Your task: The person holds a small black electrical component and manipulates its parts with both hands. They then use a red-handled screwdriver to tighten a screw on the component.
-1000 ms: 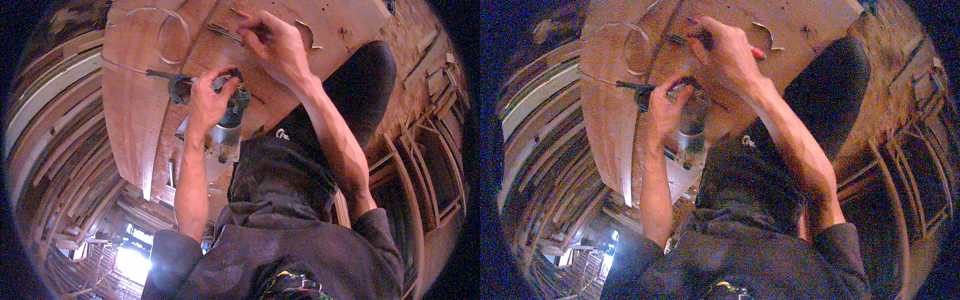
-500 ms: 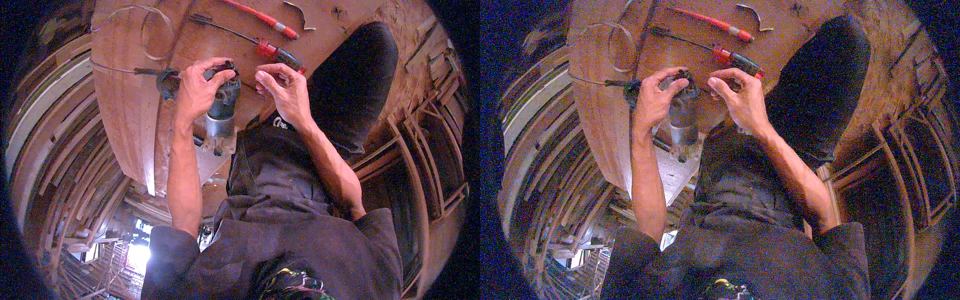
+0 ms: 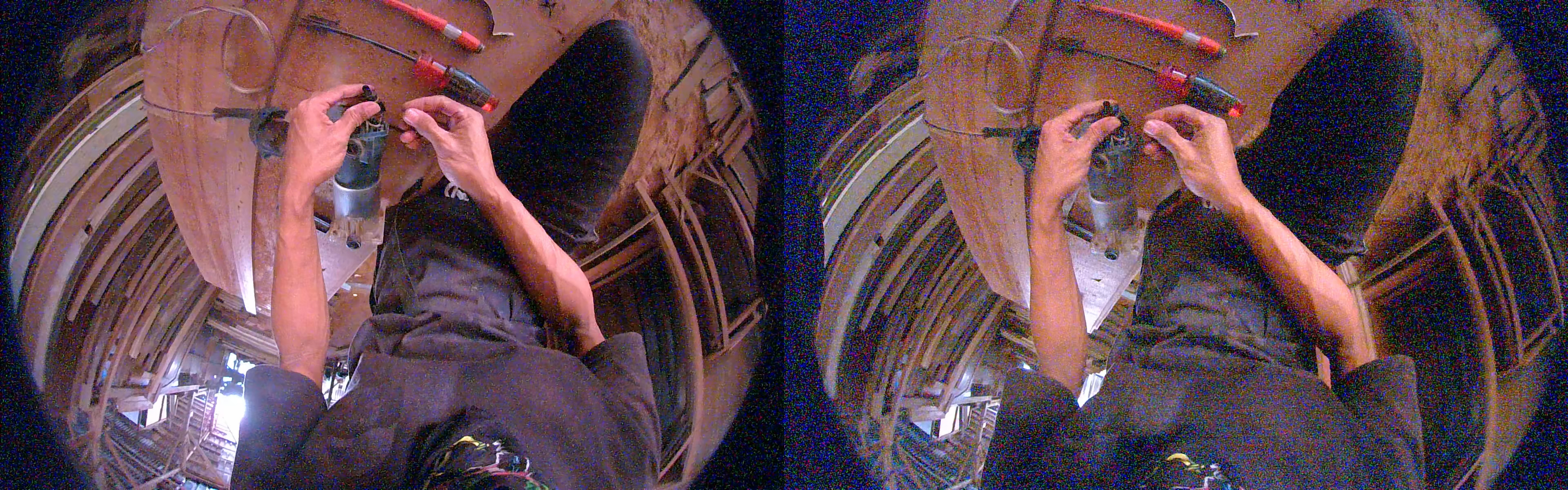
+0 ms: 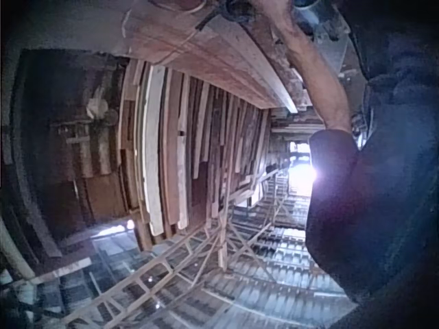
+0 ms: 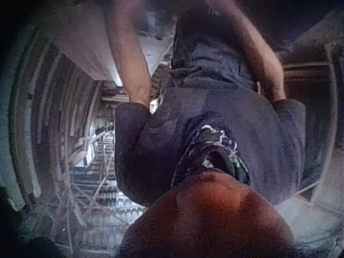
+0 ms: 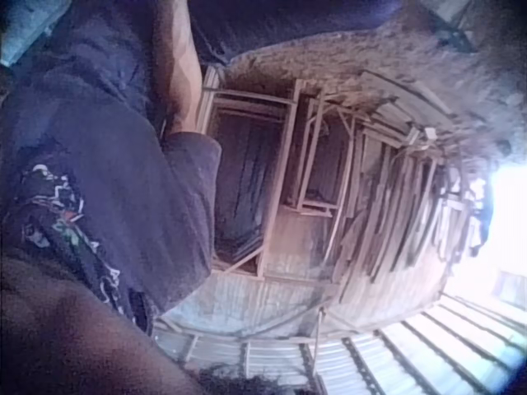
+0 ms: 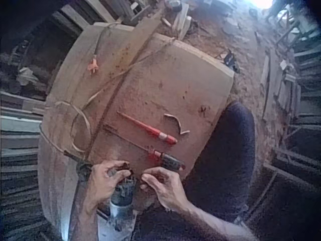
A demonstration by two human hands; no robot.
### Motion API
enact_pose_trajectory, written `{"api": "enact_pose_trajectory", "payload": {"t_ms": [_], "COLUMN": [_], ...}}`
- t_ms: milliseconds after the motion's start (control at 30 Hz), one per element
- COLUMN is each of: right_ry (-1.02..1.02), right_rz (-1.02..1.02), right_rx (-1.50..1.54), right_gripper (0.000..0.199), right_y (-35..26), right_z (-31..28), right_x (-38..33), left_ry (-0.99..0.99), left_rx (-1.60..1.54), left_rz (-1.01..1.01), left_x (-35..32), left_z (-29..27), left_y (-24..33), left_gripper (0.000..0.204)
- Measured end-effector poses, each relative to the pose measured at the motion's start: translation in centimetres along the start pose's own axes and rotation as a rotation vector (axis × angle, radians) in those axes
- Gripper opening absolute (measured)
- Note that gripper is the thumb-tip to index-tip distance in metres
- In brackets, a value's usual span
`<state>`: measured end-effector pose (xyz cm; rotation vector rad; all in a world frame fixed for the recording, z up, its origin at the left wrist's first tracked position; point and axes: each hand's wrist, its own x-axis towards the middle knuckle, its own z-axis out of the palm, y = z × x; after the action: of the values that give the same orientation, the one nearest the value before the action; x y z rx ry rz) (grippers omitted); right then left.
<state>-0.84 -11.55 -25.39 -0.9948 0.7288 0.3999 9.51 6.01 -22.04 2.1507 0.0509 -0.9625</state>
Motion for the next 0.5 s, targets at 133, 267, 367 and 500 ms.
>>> {"api": "enact_pose_trajectory", "payload": {"t_ms": [133, 267, 367, 500], "right_ry": [-0.049, -0.053, -0.068, -0.071], "right_rz": [0.011, -0.011, -0.018, -0.005], "right_rx": [0.02, -0.016, -0.015, -0.013], "right_gripper": [0.023, 0.024, 0.024, 0.025], "right_y": [0.7, 1.0, 1.0, 1.1], "right_z": [0.0, -0.1, -0.1, 0.2], "right_x": [0.2, 0.3, 0.4, 0.2], "left_ry": [-0.004, -0.004, 0.016, 0.003], "left_rx": [0.028, 0.052, 0.112, 0.046], "left_rz": [0.027, 0.025, 0.026, 0.033], "left_x": [0.1, 0.1, 0.0, 0.2], "left_z": [-0.1, -0.2, -0.2, 0.0], "left_y": [0.0, 0.2, 0.6, -0.2], "left_gripper": [0.037, 0.04, 0.041, 0.041]}}
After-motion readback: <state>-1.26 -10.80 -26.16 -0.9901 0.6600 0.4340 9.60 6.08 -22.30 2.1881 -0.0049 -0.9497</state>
